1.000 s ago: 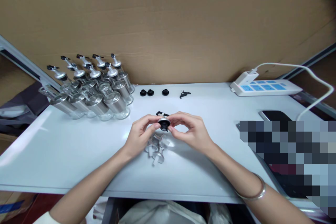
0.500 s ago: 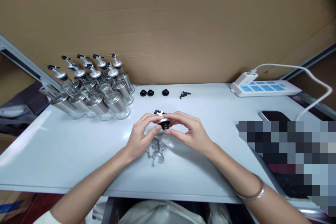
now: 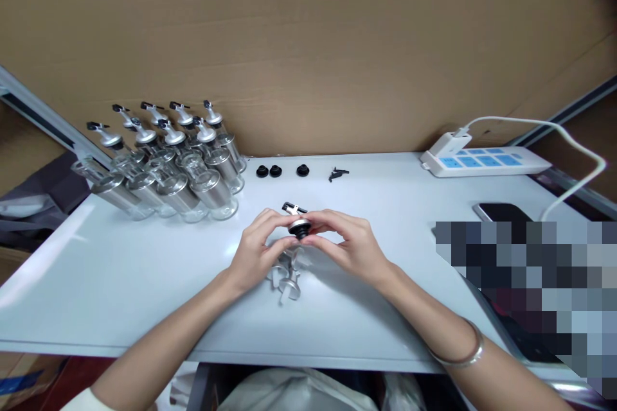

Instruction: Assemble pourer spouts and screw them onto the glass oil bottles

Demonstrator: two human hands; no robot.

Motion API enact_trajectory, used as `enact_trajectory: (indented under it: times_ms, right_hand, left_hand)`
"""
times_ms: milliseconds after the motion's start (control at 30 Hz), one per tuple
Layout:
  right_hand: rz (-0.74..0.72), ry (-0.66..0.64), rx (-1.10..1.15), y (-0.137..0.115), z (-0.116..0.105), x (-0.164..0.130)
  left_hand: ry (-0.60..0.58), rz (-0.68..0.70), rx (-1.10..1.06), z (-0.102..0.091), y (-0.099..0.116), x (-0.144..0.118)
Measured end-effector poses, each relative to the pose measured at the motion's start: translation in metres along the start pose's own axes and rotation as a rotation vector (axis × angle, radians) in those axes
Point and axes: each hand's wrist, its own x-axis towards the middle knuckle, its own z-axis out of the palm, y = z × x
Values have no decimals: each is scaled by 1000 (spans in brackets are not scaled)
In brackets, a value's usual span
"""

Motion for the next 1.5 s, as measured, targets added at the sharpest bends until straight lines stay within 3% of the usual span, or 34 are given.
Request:
enact_trajectory:
  times_ms: [333, 533, 867, 1033, 1167, 1233, 1400, 1500]
  right_hand:
    - [-8, 28, 32, 0, 2, 1]
    - [218, -13, 243, 0, 2, 2]
    - [542, -30, 490, 1, 7, 4]
    - [522, -59, 503, 1, 7, 3]
    - [478, -24, 456, 6, 8, 2]
    - [469, 34, 434, 10, 6, 2]
    - [488, 224, 421, 11, -2, 7]
    - [486, 295, 448, 7, -5, 10]
  left_hand:
    - [34, 6, -9, 4, -3, -3]
    - [103, 75, 30, 5, -4, -2]
    - [43, 217, 110, 2, -2, -1]
    - [40, 273, 160, 0, -3, 1]
    - [-26, 352, 337, -12, -6, 7]
    - [53, 363, 466, -24, -9, 11]
    - [605, 146, 574, -59, -23, 22]
    - [703, 40, 491, -73, -36, 25]
